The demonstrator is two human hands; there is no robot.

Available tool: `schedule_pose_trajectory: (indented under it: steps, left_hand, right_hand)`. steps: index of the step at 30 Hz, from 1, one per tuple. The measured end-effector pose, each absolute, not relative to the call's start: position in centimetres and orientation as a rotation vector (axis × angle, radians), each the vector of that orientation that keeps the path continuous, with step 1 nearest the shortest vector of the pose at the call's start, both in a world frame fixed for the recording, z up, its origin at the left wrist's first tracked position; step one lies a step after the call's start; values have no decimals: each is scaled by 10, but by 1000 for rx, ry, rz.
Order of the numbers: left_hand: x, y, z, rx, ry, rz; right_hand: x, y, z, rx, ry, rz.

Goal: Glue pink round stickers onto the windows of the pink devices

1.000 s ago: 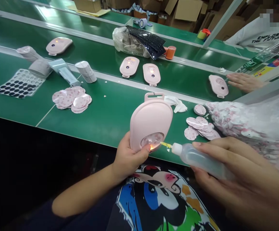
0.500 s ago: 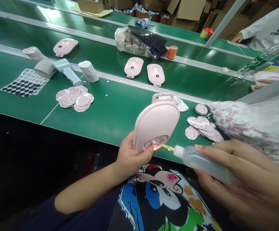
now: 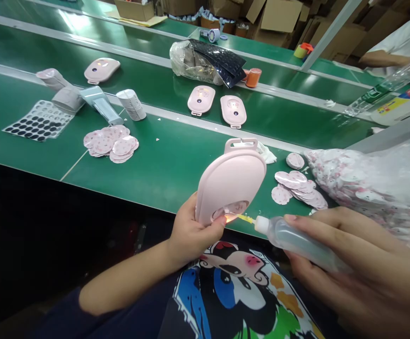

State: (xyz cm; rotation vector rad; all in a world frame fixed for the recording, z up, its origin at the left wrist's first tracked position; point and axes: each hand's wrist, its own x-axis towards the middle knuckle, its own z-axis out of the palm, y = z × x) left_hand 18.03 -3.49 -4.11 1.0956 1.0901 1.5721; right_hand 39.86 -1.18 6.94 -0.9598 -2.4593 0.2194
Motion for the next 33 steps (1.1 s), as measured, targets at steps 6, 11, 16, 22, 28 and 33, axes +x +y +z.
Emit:
schedule_pose_trajectory:
  steps: [6, 11, 16, 22, 28, 33]
  left_hand:
    - [180, -37, -40, 1030, 1097, 1534]
    - [180, -39, -40, 917, 1138, 1491]
    - [180, -39, -42, 866, 1169, 1474]
    - [180, -39, -47, 798, 1146, 1471]
    - [180, -38, -53, 784, 1128, 1478]
    - [179, -38, -56, 799, 1134, 1489]
  right_hand:
    - [399, -13, 67, -1007, -2465, 229]
    - [397, -11, 67, -1006, -2468, 213]
    - [395, -8, 68, -991, -2482, 217]
    - [394, -7, 68, -982, -2468, 193]
    - [392, -6, 66, -992, -2457, 224]
    - [390, -7, 61, -977, -2431, 246]
